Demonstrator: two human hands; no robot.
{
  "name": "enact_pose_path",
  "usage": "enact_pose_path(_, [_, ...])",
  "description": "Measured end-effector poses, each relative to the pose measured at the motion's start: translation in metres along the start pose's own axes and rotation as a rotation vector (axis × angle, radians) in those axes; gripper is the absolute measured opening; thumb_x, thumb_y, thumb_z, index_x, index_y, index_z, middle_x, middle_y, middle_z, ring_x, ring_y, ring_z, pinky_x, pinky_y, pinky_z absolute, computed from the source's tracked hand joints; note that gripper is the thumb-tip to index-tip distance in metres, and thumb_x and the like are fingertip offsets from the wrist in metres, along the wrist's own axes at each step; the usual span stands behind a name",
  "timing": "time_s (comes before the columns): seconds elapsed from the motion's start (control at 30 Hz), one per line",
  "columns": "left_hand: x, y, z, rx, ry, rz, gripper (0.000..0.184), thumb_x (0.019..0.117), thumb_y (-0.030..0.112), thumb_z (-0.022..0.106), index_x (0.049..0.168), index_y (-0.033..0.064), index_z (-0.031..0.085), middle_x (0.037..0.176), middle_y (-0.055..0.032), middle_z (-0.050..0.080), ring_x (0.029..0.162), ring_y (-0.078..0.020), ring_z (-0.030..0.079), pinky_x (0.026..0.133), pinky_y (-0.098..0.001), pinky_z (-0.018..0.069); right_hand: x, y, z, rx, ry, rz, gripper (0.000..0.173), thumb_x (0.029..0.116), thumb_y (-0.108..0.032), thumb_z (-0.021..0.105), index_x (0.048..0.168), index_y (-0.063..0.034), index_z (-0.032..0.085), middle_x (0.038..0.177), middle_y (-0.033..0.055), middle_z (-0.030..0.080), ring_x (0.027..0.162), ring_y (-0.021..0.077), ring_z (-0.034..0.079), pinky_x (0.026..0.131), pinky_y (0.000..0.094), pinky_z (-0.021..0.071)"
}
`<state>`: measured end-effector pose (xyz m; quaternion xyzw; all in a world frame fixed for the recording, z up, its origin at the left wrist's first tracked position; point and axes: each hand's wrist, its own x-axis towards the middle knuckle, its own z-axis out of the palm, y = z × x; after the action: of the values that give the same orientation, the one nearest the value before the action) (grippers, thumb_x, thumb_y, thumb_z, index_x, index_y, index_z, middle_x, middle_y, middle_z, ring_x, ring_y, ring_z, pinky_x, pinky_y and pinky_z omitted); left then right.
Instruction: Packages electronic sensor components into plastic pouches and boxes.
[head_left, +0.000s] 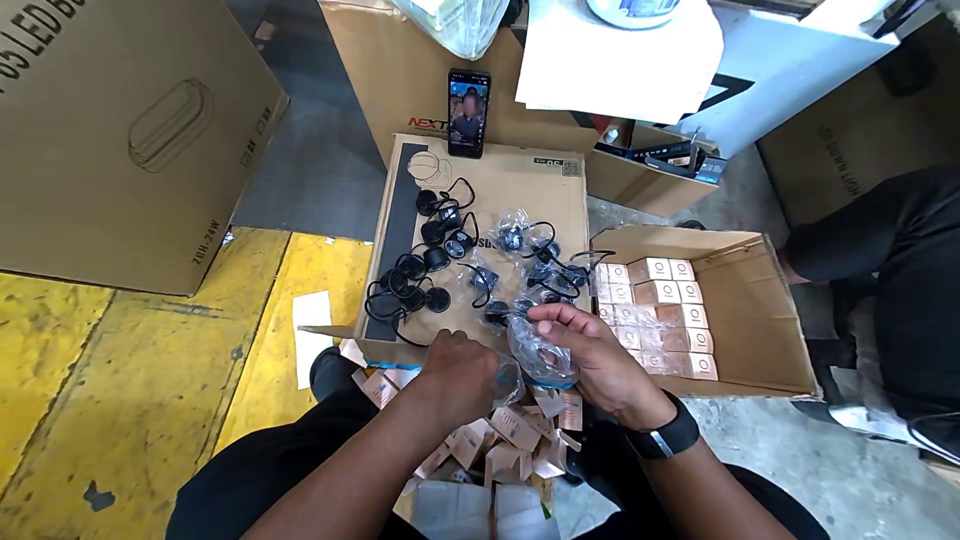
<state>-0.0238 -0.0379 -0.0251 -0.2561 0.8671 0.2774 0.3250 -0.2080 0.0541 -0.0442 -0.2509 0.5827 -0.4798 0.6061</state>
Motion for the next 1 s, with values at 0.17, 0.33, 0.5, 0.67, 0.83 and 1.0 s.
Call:
enact_pose_path(0.17, [0.0004, 0.0002, 0.0004, 0.003, -0.002, -0.002, 0.035, 0.1021, 0.035, 0.054, 0.101, 0.0014, 0.066, 0.102, -0.0194, 0.070, 0.108, -0.0401, 0.064, 0.091, -0.0590, 0.0456, 0.0000, 0.0005, -0.0004, -0.001, -0.013, 0.004, 0.026, 0.0990, -0.015, 0.063, 0.120, -0.0007, 0.066, 0.096, 0.0079, 0.069, 0.073, 0.0112, 0.063, 0.062, 0.0246, 0.0529])
enact_pose_path(0.33, [0.0002, 0.0009, -0.0004, 0.004, -0.013, -0.006, 0.035, 0.1028, 0.035, 0.053, 0.101, 0.0014, 0.065, 0.102, -0.0192, 0.069, 0.107, -0.0393, 0.064, 0.091, -0.0582, 0.0457, -0.0004, -0.0003, 0.0002, -0.006, -0.009, 0.003, 0.025, 0.0994, -0.014, 0.062, 0.120, -0.0002, 0.066, 0.098, 0.0084, 0.070, 0.078, 0.0126, 0.065, 0.066, 0.0265, 0.0553])
enact_pose_path(0.5, [0.0002, 0.0013, -0.0001, 0.010, -0.018, -0.008, 0.035, 0.1028, 0.035, 0.053, 0.100, 0.0015, 0.065, 0.102, -0.0193, 0.069, 0.108, -0.0398, 0.064, 0.091, -0.0585, 0.0458, -0.0003, 0.0001, 0.0000, -0.015, -0.016, 0.008, 0.026, 0.0998, -0.016, 0.063, 0.121, -0.0007, 0.066, 0.097, 0.0085, 0.069, 0.072, 0.0117, 0.062, 0.060, 0.0250, 0.0517])
enact_pose_path(0.67, [0.0006, 0.0015, -0.0003, 0.014, -0.017, -0.002, 0.036, 0.1028, 0.035, 0.053, 0.100, 0.0013, 0.065, 0.101, -0.0194, 0.069, 0.107, -0.0396, 0.064, 0.090, -0.0582, 0.0459, -0.0001, -0.0002, -0.0001, -0.016, -0.019, 0.006, 0.026, 0.0998, -0.016, 0.063, 0.121, -0.0006, 0.066, 0.096, 0.0081, 0.069, 0.069, 0.0109, 0.060, 0.058, 0.0243, 0.0503])
enact_pose_path(0.83, [0.0004, 0.0021, -0.0001, 0.012, -0.020, -0.008, 0.035, 0.1029, 0.034, 0.053, 0.099, 0.0012, 0.065, 0.101, -0.0194, 0.069, 0.107, -0.0396, 0.064, 0.090, -0.0579, 0.0456, 0.0000, 0.0006, -0.0003, -0.017, -0.019, 0.002, 0.026, 0.0995, -0.016, 0.063, 0.121, -0.0006, 0.066, 0.095, 0.0079, 0.068, 0.068, 0.0109, 0.059, 0.057, 0.0238, 0.0496])
enact_pose_path(1.0, [-0.0002, 0.0018, 0.0002, -0.005, -0.015, -0.005, 0.036, 0.1029, 0.035, 0.054, 0.101, 0.0007, 0.066, 0.103, -0.0205, 0.069, 0.108, -0.0408, 0.064, 0.091, -0.0596, 0.0456, -0.0005, -0.0005, 0.0004, -0.028, -0.017, -0.006, 0.025, 0.0998, -0.015, 0.062, 0.120, -0.0007, 0.066, 0.094, 0.0072, 0.067, 0.068, 0.0107, 0.059, 0.058, 0.0241, 0.0503])
